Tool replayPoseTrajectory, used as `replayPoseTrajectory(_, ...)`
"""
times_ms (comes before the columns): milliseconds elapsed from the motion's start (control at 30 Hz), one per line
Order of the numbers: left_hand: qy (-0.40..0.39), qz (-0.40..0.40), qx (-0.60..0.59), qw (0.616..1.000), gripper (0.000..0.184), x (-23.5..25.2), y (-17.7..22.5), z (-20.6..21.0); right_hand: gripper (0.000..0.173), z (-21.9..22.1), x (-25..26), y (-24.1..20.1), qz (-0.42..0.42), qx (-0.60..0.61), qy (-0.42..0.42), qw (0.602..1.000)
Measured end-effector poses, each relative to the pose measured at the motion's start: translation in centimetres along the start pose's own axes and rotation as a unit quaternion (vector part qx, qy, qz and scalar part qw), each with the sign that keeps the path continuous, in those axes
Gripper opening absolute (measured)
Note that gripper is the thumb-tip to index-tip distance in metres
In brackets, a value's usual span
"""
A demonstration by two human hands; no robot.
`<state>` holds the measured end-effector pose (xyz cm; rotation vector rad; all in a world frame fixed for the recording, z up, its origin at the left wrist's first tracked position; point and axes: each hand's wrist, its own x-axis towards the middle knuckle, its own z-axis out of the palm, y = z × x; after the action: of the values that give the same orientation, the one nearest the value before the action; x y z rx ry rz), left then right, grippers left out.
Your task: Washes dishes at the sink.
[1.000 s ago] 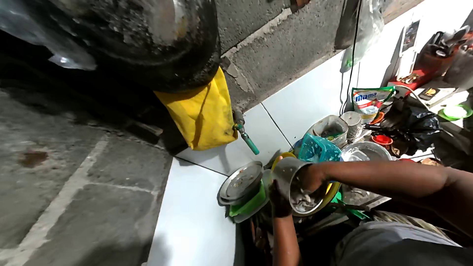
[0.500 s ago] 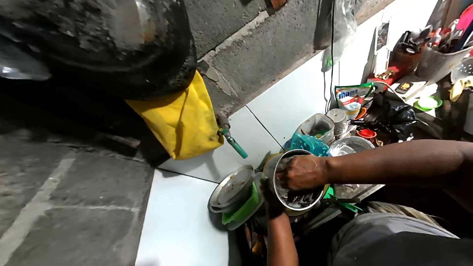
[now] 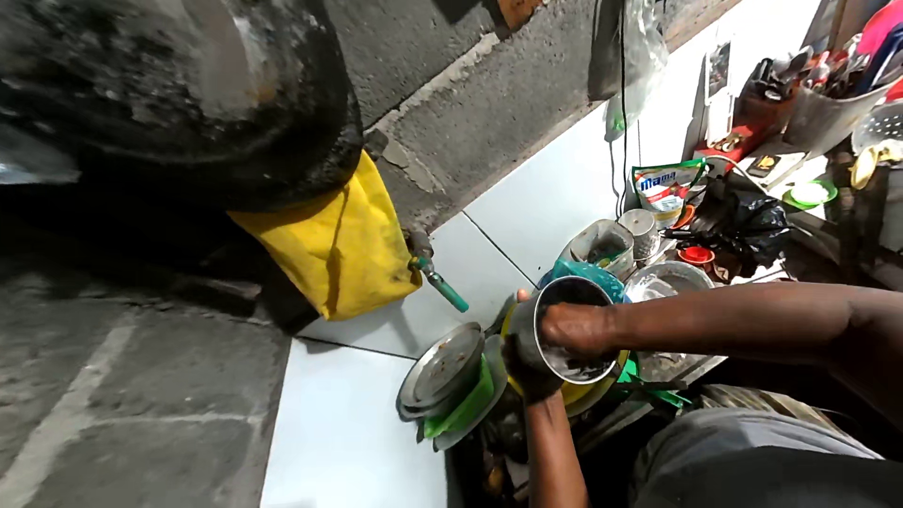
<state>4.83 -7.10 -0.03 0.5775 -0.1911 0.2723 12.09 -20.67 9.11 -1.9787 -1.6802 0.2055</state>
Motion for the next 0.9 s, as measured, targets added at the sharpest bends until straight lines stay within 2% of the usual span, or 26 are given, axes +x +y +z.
replayPoseTrajectory(100,0.131,-0.011,-0.010,0.991,0.041,-0.3,0.3,1.5,0.021,-0.3,0.8,1.3,0.031,-0.100,0.043,0.994)
replayPoseTrajectory(133,0.140,-0.010,-0.013,0.990,0.041,-0.2,0.4,1.3,0.021,-0.2,0.8,1.7,0.055,-0.115,0.039,0.991)
replayPoseTrajectory(167,0.151,0.001,-0.009,0.989,0.042,-0.1,0.3,1.1,0.021,-0.4,0.8,1.5,0.101,-0.109,-0.007,0.989)
replayPoseTrajectory(233,0.215,0.029,0.032,0.976,0.046,-0.1,-0.1,1.5,0.022,-1.1,1.1,0.7,0.188,-0.038,-0.125,0.973)
replayPoseTrajectory(267,0.247,0.031,0.050,0.967,0.047,-0.1,-0.4,1.7,0.023,-1.0,1.0,0.8,0.194,0.015,-0.145,0.970)
replayPoseTrajectory(333,0.274,0.013,0.043,0.961,0.046,-0.4,-0.8,2.0,0.021,0.0,0.2,2.2,0.164,0.166,-0.099,0.967)
replayPoseTrajectory(400,0.271,-0.010,0.044,0.961,0.042,-0.6,-0.9,1.9,0.014,0.7,-0.5,3.0,0.167,0.350,-0.044,0.920)
replayPoseTrajectory(433,0.276,-0.016,0.056,0.959,0.042,-0.8,-0.7,2.0,0.010,1.0,-0.8,3.0,0.178,0.447,-0.003,0.876)
replayPoseTrajectory(500,0.272,-0.017,0.070,0.960,0.048,-0.9,-0.1,1.7,0.012,0.9,-1.5,2.8,0.168,0.613,0.046,0.771)
replayPoseTrajectory(533,0.257,-0.011,0.074,0.963,0.052,-0.8,0.1,1.2,0.018,0.5,-2.1,2.7,0.142,0.636,0.056,0.756)
replayPoseTrajectory(567,0.243,-0.003,0.079,0.967,0.051,-0.8,0.4,0.8,0.026,0.2,-2.5,2.4,0.119,0.613,0.071,0.778)
replayPoseTrajectory(600,0.239,0.008,0.084,0.967,0.045,-0.7,0.5,0.7,0.035,0.0,-2.8,2.1,0.110,0.558,0.093,0.818)
replayPoseTrajectory(633,0.235,0.019,0.102,0.967,0.042,-0.6,0.4,1.1,0.045,-0.1,-2.8,2.0,0.121,0.493,0.116,0.854)
replayPoseTrajectory(667,0.241,0.022,0.141,0.960,0.040,-0.7,0.1,1.9,0.050,0.0,-2.7,1.8,0.143,0.444,0.143,0.873)
replayPoseTrajectory(700,0.243,0.021,0.142,0.959,0.048,-0.9,0.0,2.5,0.050,-0.2,-2.8,1.8,0.163,0.425,0.161,0.876)
replayPoseTrajectory(733,0.239,0.015,0.123,0.963,0.064,-1.1,0.1,2.6,0.047,-0.6,-3.0,1.9,0.172,0.430,0.174,0.869)
replayPoseTrajectory(767,0.241,0.003,0.103,0.965,0.072,-1.2,0.5,2.5,0.043,-1.2,-3.1,2.3,0.172,0.457,0.189,0.852)
replayPoseTrajectory(833,0.232,-0.025,0.087,0.969,0.070,-1.7,0.9,0.6,0.039,-2.3,-3.2,3.1,0.168,0.562,0.209,0.783)
replayPoseTrajectory(867,0.222,-0.043,0.123,0.966,0.063,-2.2,0.6,0.2,0.035,-2.3,-3.1,3.4,0.181,0.610,0.213,0.741)
replayPoseTrajectory(900,0.210,-0.063,0.173,0.960,0.049,-2.6,-0.1,1.4,0.020,-2.1,-2.9,3.6,0.204,0.641,0.217,0.707)
